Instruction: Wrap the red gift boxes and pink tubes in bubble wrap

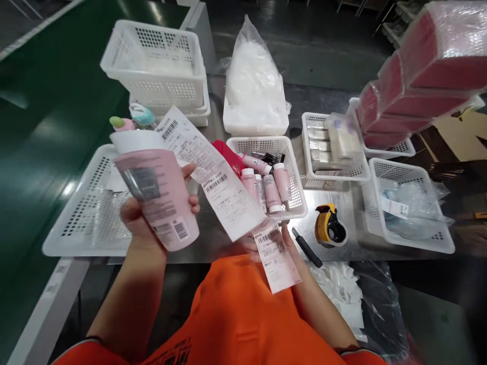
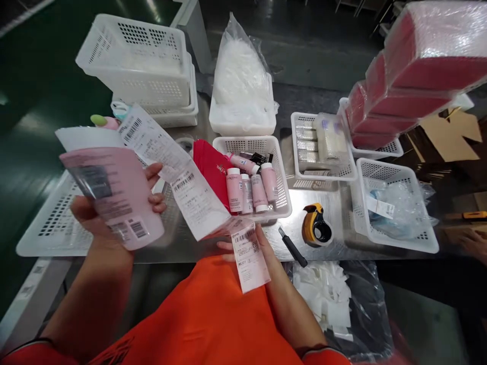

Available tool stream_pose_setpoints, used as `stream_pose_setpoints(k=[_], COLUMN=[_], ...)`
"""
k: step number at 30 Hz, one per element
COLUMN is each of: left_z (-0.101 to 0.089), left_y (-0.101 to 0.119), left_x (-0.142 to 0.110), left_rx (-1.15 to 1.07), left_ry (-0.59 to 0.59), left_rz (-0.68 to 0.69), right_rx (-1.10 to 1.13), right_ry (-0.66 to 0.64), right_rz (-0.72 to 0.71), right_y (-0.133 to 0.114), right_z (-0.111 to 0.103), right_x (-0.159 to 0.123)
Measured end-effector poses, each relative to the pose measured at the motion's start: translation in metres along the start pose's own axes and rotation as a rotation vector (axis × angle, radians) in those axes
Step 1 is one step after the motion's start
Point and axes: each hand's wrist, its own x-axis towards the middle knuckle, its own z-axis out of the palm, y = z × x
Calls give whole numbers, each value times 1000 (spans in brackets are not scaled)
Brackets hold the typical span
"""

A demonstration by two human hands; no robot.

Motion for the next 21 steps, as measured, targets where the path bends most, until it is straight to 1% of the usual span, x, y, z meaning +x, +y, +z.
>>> stream_pose_setpoints(k=[3, 5, 8, 10, 13, 19, 21], left_z=[-2, -4, -7, -9, -10, -6, -6], left_y=[4, 2, -5, -11, -19, -31, -34], left_x=[17, 24, 24, 18, 5, -16, -21], left_rx=[-7, 9, 35, 46, 65, -28, -57], left_ry=[79, 104, 105, 107, 119, 170, 178], left_rz=[57, 24, -81, -135, -196, -330, -364], right_rx=[227, 340, 459, 492, 496, 472, 450], right_ry=[-167, -185, -156, -117, -84, -91, -91], right_rz=[125, 99, 26, -6, -16, -133, -147], right_y=[-4, -9, -17, -23, -30, -38, -41], right_z=[4, 10, 21, 26, 29, 33, 36], right_x=[-1, -2, -4, -5, -8, -13, -13])
